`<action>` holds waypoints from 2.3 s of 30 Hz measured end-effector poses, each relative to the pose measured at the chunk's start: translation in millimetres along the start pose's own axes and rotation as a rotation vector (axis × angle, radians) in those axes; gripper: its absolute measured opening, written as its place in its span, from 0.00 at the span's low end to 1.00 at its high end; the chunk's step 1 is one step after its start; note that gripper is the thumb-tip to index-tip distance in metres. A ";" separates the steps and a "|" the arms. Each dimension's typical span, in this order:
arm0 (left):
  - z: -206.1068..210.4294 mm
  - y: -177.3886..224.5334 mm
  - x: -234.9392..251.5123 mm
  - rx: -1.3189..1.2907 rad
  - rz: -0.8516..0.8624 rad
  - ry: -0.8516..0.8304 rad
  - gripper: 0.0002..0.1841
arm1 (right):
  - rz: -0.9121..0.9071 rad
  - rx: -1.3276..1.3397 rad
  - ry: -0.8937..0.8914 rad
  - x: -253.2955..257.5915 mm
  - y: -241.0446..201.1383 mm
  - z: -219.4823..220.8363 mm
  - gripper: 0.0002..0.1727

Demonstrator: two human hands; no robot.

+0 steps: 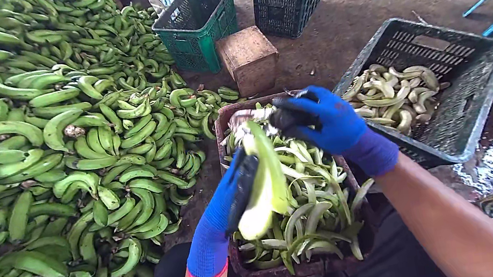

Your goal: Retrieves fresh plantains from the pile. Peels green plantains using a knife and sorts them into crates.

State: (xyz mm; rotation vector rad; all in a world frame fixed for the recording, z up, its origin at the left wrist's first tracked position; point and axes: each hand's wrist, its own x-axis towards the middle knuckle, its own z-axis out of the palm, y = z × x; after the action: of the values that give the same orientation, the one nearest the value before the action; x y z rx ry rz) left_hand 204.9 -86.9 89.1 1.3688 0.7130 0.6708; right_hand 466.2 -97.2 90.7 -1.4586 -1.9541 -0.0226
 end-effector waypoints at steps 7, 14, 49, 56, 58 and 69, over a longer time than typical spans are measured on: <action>-12.1 -25.2 25.1 -0.167 0.186 0.471 0.23 | -0.034 0.113 -0.124 -31.2 -26.5 19.8 0.30; 2.4 -8.8 11.9 -0.242 0.198 0.288 0.19 | 0.029 0.175 -0.147 -3.9 -10.8 9.7 0.31; 16.7 -12.2 23.0 0.473 0.010 -0.088 0.27 | 0.452 0.285 -0.369 -7.4 2.1 11.5 0.22; 3.8 -30.7 38.2 -0.049 -0.079 0.412 0.20 | 0.258 0.186 -0.255 -23.9 -12.8 27.6 0.29; -4.2 -29.9 36.8 -0.446 -0.043 0.397 0.20 | 0.031 0.072 -0.163 -35.0 -17.6 36.9 0.33; -0.9 -23.1 33.6 -0.789 0.089 0.420 0.24 | -0.163 -0.101 0.027 -34.4 -28.7 38.3 0.29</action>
State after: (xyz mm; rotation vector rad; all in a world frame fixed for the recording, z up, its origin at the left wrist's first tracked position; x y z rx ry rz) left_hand 225.5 -62.2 64.0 0.5357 0.6118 1.1779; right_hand 426.9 -121.3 54.1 -1.3513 -2.0707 -0.2162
